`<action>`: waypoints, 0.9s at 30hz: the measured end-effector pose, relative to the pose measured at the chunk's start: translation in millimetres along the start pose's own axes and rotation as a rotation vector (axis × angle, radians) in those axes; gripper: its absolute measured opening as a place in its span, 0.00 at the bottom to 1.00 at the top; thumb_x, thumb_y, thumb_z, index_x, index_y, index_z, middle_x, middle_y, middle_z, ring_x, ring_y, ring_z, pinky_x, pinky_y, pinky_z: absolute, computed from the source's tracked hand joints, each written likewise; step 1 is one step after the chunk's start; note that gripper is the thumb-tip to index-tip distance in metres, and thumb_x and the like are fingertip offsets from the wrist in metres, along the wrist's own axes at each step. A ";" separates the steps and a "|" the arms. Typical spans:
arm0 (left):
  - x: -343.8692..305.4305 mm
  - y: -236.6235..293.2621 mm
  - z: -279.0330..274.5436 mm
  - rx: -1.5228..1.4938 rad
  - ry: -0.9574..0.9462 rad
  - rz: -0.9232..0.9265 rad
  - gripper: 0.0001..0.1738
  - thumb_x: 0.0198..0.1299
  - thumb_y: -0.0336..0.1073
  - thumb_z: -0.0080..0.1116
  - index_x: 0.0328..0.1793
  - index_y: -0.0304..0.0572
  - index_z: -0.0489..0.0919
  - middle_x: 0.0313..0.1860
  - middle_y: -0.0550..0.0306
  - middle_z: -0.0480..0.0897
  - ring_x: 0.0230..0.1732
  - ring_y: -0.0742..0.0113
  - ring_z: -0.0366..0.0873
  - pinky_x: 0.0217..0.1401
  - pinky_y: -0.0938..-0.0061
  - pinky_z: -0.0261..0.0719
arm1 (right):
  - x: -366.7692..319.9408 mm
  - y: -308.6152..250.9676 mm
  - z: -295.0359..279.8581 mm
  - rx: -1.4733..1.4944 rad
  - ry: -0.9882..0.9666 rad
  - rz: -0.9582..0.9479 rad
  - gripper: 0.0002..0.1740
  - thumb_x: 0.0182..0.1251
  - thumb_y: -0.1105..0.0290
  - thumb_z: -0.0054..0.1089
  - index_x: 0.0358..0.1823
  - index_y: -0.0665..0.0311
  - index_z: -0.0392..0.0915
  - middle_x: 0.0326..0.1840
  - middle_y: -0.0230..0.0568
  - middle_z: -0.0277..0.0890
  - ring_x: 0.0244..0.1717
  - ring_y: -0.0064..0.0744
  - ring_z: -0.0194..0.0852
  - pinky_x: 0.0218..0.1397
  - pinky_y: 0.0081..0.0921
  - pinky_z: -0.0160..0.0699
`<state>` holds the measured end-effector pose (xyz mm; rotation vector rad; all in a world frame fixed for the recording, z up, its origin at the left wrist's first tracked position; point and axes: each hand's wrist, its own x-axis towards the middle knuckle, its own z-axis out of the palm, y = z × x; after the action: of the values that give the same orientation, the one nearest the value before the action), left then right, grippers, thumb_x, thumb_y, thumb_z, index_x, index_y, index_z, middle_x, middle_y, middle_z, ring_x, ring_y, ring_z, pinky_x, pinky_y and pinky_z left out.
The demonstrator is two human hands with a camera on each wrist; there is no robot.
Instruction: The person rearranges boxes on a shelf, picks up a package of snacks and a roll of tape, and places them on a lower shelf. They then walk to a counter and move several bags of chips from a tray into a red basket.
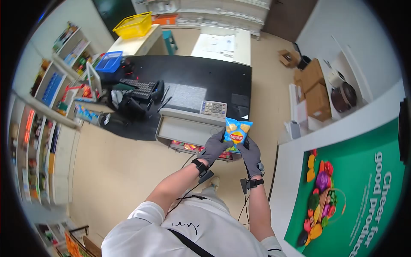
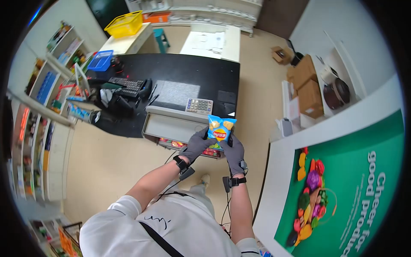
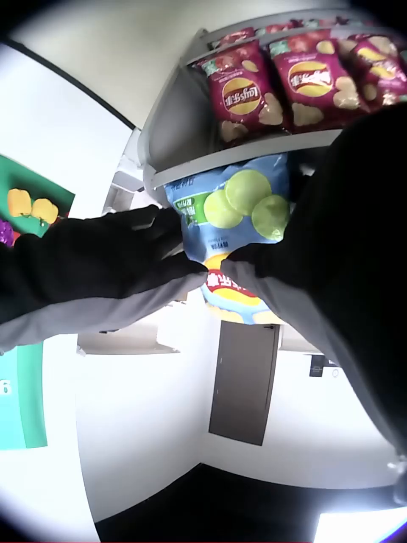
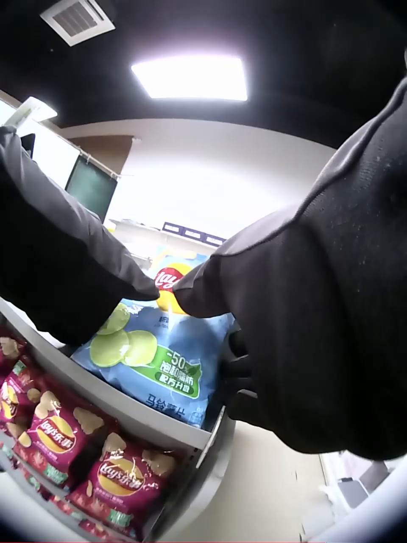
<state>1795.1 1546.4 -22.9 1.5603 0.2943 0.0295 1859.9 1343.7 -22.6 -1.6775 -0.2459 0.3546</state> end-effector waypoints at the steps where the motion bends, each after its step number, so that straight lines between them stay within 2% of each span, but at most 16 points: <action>1: -0.7 -1.2 2.7 0.023 0.010 -0.013 0.39 0.72 0.35 0.76 0.86 0.32 0.77 0.68 0.51 0.91 0.62 0.69 0.88 0.71 0.70 0.85 | 2.9 0.3 -5.8 -0.046 -0.044 0.061 0.38 0.76 0.66 0.78 0.82 0.73 0.75 0.63 0.40 0.90 0.55 0.25 0.88 0.62 0.24 0.86; 3: -1.8 -3.0 7.0 0.058 0.034 -0.024 0.38 0.71 0.36 0.77 0.84 0.33 0.78 0.67 0.51 0.92 0.61 0.68 0.89 0.70 0.69 0.86 | 6.3 2.7 -12.8 -0.149 -0.123 0.177 0.34 0.77 0.68 0.77 0.79 0.74 0.78 0.63 0.39 0.90 0.53 0.26 0.87 0.60 0.24 0.85; 4: -2.0 -2.9 7.2 0.088 0.027 -0.032 0.37 0.70 0.36 0.78 0.82 0.33 0.80 0.65 0.51 0.93 0.60 0.67 0.90 0.69 0.68 0.87 | 6.5 3.8 -10.4 -0.149 -0.148 0.167 0.34 0.77 0.68 0.77 0.79 0.74 0.78 0.63 0.39 0.90 0.53 0.26 0.87 0.60 0.24 0.85; 6: -7.5 -0.5 1.2 0.111 0.049 -0.037 0.36 0.69 0.37 0.78 0.81 0.34 0.81 0.64 0.50 0.94 0.60 0.67 0.91 0.68 0.67 0.88 | 2.8 8.5 -4.2 0.015 -0.079 0.134 0.32 0.75 0.70 0.77 0.76 0.74 0.80 0.62 0.41 0.91 0.56 0.28 0.88 0.64 0.28 0.86; 7: -13.8 3.1 -0.8 0.030 0.036 -0.038 0.34 0.69 0.36 0.78 0.79 0.34 0.82 0.63 0.51 0.94 0.59 0.67 0.91 0.67 0.67 0.88 | 0.0 9.1 -1.9 0.092 -0.046 0.120 0.31 0.74 0.71 0.78 0.75 0.73 0.80 0.62 0.42 0.91 0.57 0.29 0.89 0.67 0.30 0.86; 8: -20.5 9.0 -2.4 -0.053 0.023 -0.034 0.32 0.70 0.36 0.78 0.78 0.34 0.83 0.62 0.52 0.94 0.59 0.68 0.91 0.67 0.68 0.88 | -6.7 -3.1 1.4 0.079 -0.075 0.112 0.31 0.74 0.71 0.78 0.75 0.73 0.80 0.62 0.42 0.91 0.57 0.29 0.89 0.67 0.30 0.86; 11: -49.4 35.6 -17.0 -0.205 0.036 -0.024 0.30 0.71 0.35 0.77 0.77 0.34 0.84 0.62 0.54 0.94 0.59 0.69 0.90 0.68 0.69 0.87 | -40.3 -50.6 17.4 0.166 0.007 0.154 0.34 0.73 0.70 0.80 0.78 0.70 0.79 0.67 0.41 0.89 0.61 0.31 0.88 0.68 0.31 0.86; 16: -116.7 48.0 -75.4 -0.363 0.079 -0.056 0.31 0.73 0.34 0.76 0.79 0.32 0.82 0.65 0.55 0.92 0.63 0.69 0.88 0.72 0.70 0.85 | -62.9 -72.4 72.8 0.349 -0.189 0.007 0.37 0.74 0.69 0.80 0.81 0.69 0.75 0.71 0.40 0.85 0.66 0.32 0.85 0.71 0.33 0.85; 19: -162.8 37.5 -123.6 -0.359 0.162 -0.051 0.31 0.72 0.35 0.77 0.79 0.32 0.82 0.66 0.54 0.91 0.64 0.69 0.88 0.72 0.70 0.85 | -71.6 -58.8 118.9 0.174 -0.470 0.101 0.37 0.78 0.70 0.75 0.84 0.68 0.69 0.75 0.42 0.81 0.68 0.35 0.85 0.75 0.35 0.85; 23: -238.6 23.0 -193.7 -0.325 0.296 -0.028 0.33 0.71 0.38 0.78 0.78 0.31 0.83 0.65 0.53 0.92 0.63 0.70 0.88 0.70 0.71 0.85 | -105.0 -67.0 215.2 0.223 -0.661 0.103 0.38 0.76 0.69 0.79 0.83 0.68 0.71 0.72 0.40 0.84 0.69 0.33 0.85 0.73 0.34 0.85; 27: -327.8 5.3 -273.6 -0.357 0.383 -0.018 0.34 0.71 0.41 0.78 0.79 0.33 0.83 0.64 0.53 0.92 0.63 0.69 0.88 0.69 0.71 0.85 | -151.2 -72.4 324.7 0.252 -0.718 0.171 0.38 0.76 0.69 0.79 0.82 0.68 0.72 0.71 0.40 0.85 0.68 0.32 0.86 0.73 0.33 0.86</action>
<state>1424.0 1747.6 41.7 1.1894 0.5722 0.3518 1602.4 1598.4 26.3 -1.2709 -0.5619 1.0720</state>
